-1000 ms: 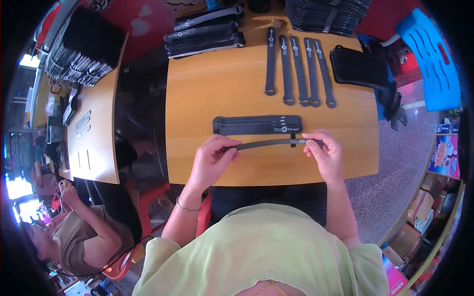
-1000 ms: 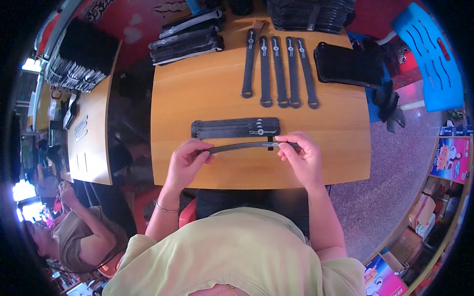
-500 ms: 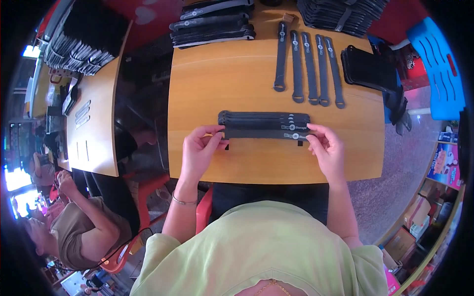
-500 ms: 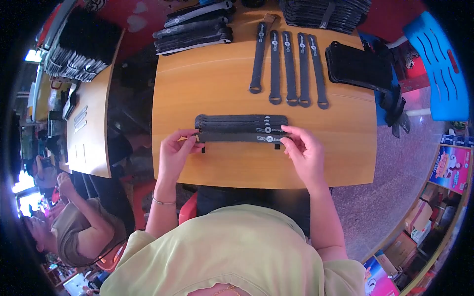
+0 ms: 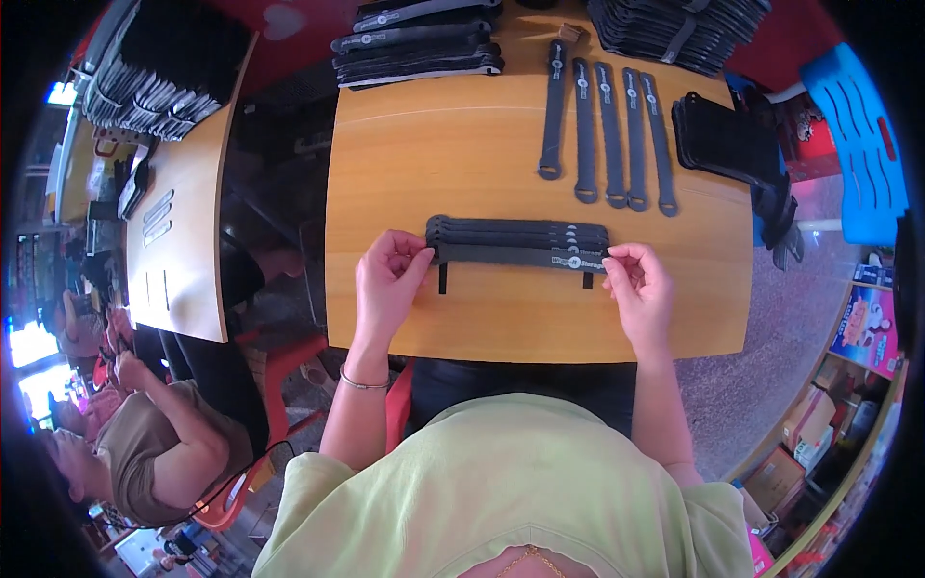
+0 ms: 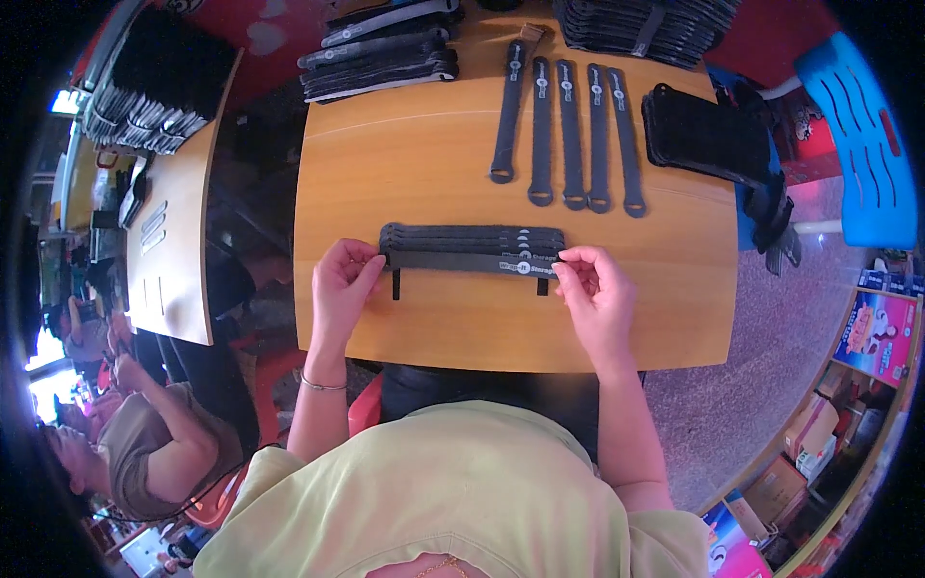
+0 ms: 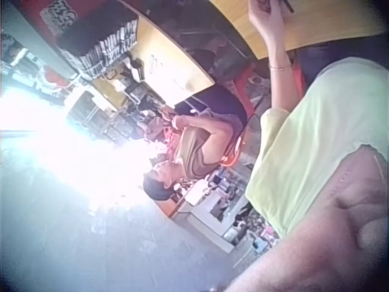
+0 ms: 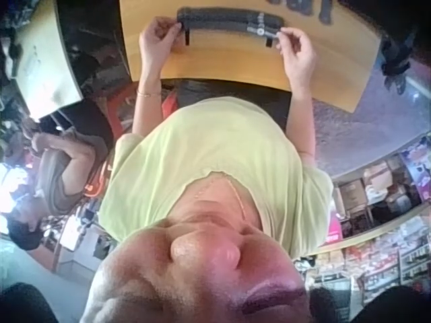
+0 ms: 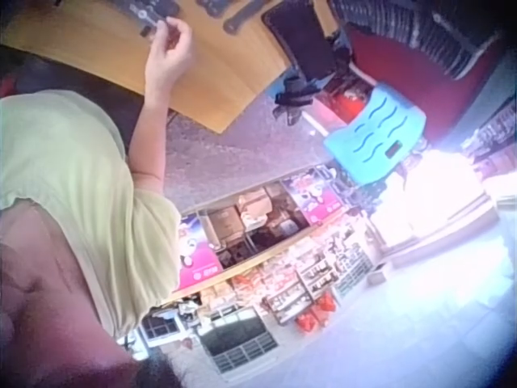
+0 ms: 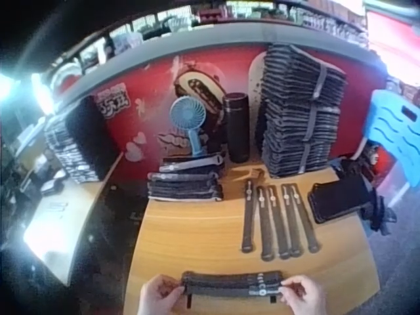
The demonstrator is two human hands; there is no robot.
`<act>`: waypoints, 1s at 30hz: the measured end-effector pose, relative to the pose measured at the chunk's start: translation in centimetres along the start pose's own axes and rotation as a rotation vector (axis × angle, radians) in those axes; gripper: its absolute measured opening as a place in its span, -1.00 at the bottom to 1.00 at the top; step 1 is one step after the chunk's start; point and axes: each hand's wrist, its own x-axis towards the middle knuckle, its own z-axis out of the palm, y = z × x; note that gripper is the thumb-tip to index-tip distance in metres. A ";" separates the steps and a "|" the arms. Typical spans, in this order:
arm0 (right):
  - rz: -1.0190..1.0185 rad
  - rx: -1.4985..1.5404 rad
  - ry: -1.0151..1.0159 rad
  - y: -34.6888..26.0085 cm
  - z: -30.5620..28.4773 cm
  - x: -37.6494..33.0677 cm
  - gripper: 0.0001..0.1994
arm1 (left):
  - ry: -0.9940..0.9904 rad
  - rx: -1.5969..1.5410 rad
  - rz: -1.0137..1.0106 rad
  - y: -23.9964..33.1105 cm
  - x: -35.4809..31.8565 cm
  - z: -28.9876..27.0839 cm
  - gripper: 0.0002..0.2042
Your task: Assembling and aligning black textile straps on a workspace table.
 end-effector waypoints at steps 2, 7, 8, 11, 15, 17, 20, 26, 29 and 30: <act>-0.021 -0.022 0.013 0.0 0.1 0.0 -0.89 | -0.007 0.000 0.006 -0.1 0.1 0.0 -0.92; -0.023 -0.029 0.004 0.0 0.2 0.1 -0.87 | -0.003 0.018 -0.006 -0.2 0.1 0.0 -0.92; -0.031 -0.029 0.009 0.0 0.2 0.1 -0.87 | -0.004 0.018 -0.007 -0.2 0.2 0.0 -0.92; -0.032 -0.022 0.018 0.3 0.2 0.2 -0.86 | -0.001 0.040 0.008 -0.4 0.2 0.1 -0.92; -0.036 -0.054 0.019 -0.1 0.4 0.3 -0.86 | 0.002 0.043 0.010 -0.3 0.2 0.1 -0.92; -0.021 -0.056 0.032 -0.3 0.4 0.3 -0.86 | 0.005 0.052 0.004 -0.3 0.2 0.1 -0.92; -0.033 -0.074 0.036 -0.2 0.3 0.4 -0.86 | 0.001 0.058 0.009 -0.2 0.3 0.1 -0.92; -0.038 -0.081 0.045 -0.1 0.5 0.4 -0.84 | 0.003 0.070 0.001 -0.2 0.2 0.2 -0.92; 0.004 -0.059 0.067 0.1 0.3 0.4 -0.85 | 0.015 0.047 -0.005 0.1 0.2 0.6 -0.92; 0.004 -0.060 0.070 0.1 0.4 0.4 -0.85 | 0.016 0.059 -0.007 0.1 0.2 0.5 -0.92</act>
